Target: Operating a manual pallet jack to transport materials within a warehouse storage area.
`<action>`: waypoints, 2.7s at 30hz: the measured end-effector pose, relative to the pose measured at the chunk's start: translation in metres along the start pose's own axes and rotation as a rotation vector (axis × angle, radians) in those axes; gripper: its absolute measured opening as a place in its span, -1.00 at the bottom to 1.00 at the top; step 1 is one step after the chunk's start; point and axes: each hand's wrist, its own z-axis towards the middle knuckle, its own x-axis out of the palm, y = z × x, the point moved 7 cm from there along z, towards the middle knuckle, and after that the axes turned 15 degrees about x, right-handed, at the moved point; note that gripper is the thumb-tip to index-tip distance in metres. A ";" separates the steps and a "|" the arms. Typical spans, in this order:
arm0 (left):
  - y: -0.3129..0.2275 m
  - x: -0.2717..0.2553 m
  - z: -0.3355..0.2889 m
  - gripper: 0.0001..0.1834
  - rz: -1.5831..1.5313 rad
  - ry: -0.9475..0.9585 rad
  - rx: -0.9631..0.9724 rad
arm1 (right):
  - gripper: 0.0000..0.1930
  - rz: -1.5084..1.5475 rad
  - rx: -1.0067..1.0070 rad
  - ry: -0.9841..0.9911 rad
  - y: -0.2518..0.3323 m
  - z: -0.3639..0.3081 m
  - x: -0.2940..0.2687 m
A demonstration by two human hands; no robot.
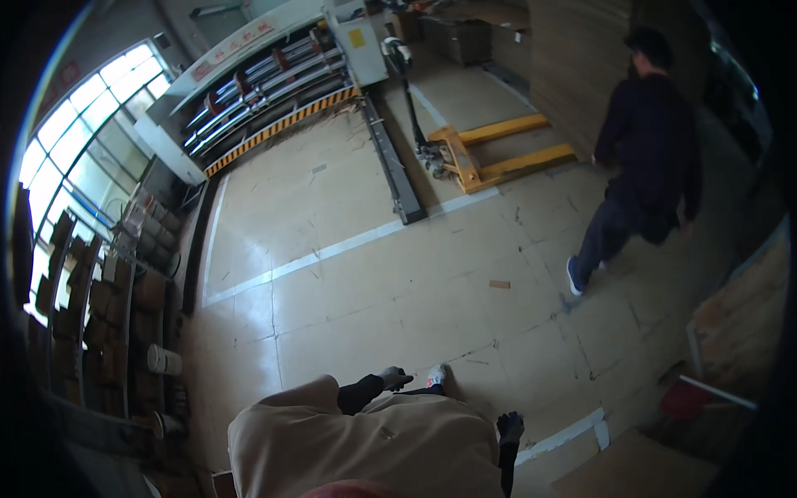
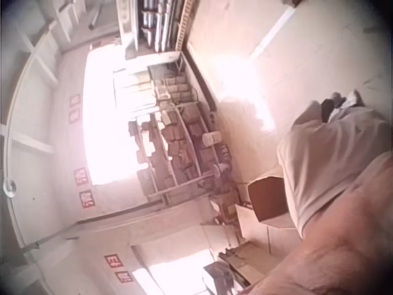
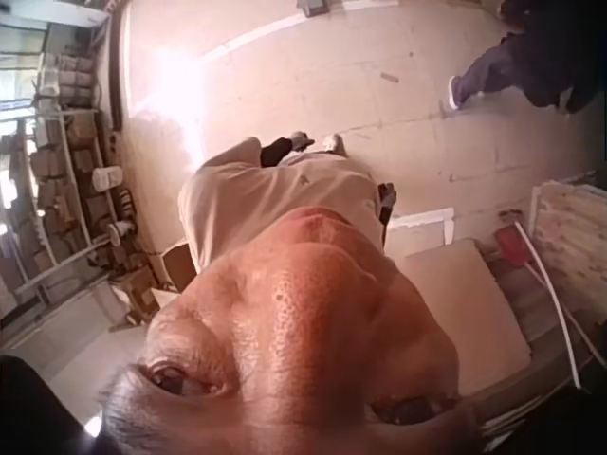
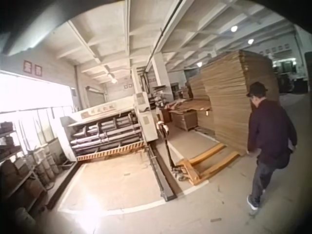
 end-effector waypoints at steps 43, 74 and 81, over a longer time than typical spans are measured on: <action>-0.012 0.003 0.013 -0.60 -0.300 -0.032 0.003 | -0.65 -0.162 0.012 -0.297 0.029 -0.028 0.023; -0.012 0.003 0.011 -0.61 -0.254 0.015 -0.022 | -0.71 -0.066 -0.005 -0.266 0.022 -0.030 0.029; -0.029 0.008 0.009 -0.60 -0.236 0.025 0.000 | -0.73 -0.061 -0.011 -0.272 0.023 -0.025 0.023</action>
